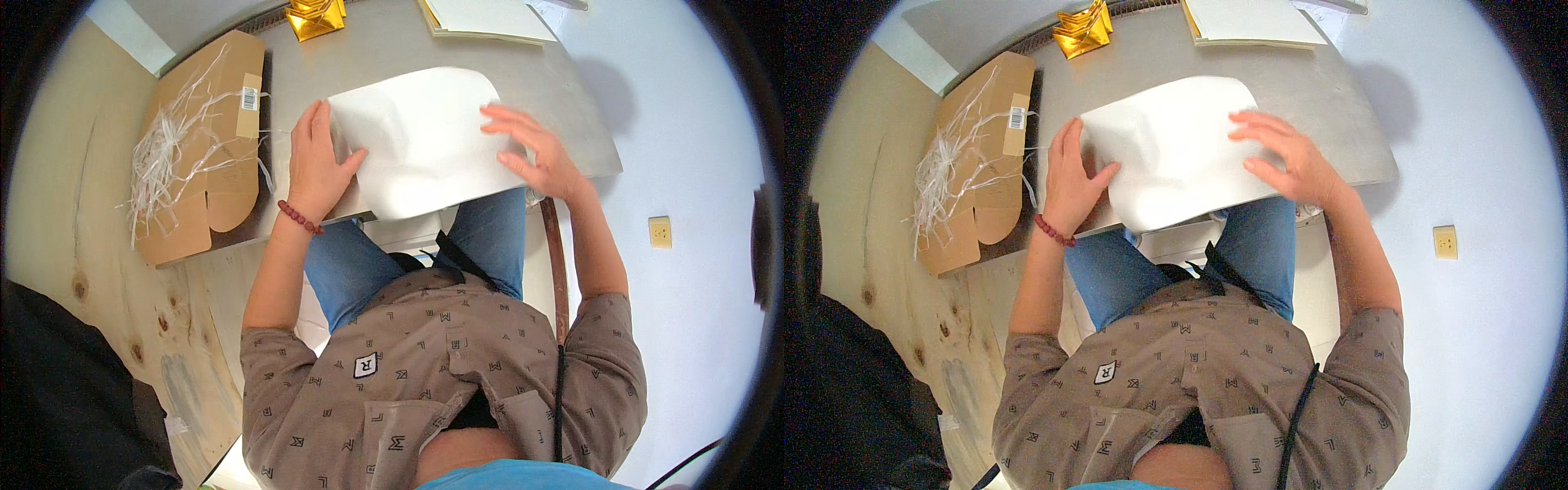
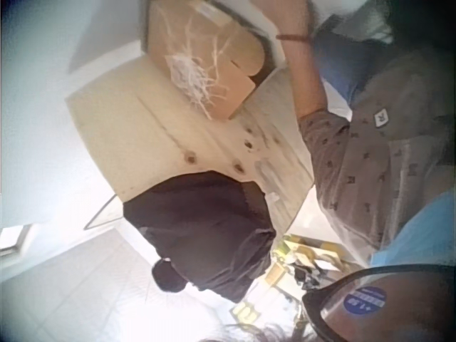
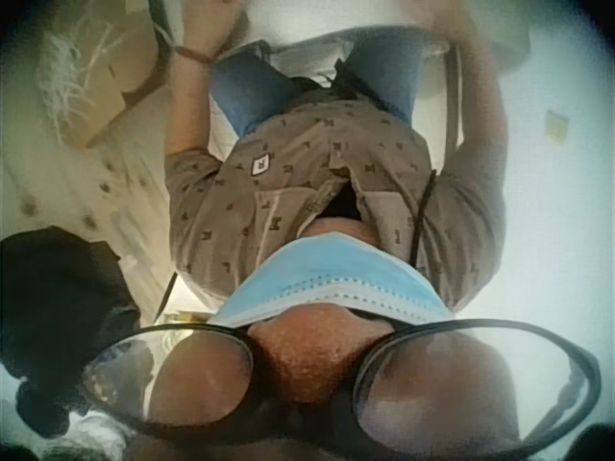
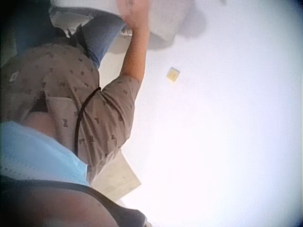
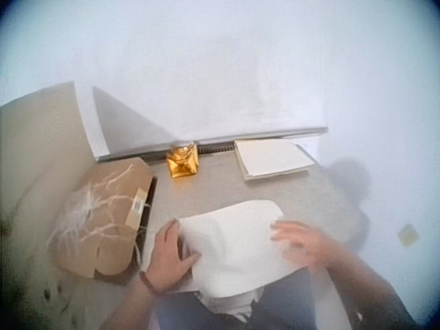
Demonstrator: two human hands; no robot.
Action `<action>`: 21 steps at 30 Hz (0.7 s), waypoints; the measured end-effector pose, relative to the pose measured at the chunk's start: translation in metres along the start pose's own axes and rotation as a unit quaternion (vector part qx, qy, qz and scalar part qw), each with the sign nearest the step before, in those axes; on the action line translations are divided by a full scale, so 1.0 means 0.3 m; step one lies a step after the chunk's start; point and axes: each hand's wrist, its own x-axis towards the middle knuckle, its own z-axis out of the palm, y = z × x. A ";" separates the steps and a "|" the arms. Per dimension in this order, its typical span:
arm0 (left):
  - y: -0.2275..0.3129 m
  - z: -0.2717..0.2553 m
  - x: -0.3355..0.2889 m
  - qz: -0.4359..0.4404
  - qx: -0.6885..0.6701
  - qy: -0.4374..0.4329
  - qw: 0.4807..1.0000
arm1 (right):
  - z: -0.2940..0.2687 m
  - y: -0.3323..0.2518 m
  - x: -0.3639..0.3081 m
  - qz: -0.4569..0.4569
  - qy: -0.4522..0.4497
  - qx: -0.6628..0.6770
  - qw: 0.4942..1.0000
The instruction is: The person folds a gold-colored sheet of paper into a small origami shape, then places it on a stack of similar items. They then pick up a new sheet and begin folding it again.
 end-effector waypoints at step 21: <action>0.039 -0.068 -0.134 0.144 -0.162 -0.192 0.957 | 0.034 0.034 -0.148 0.009 -0.070 -0.099 0.993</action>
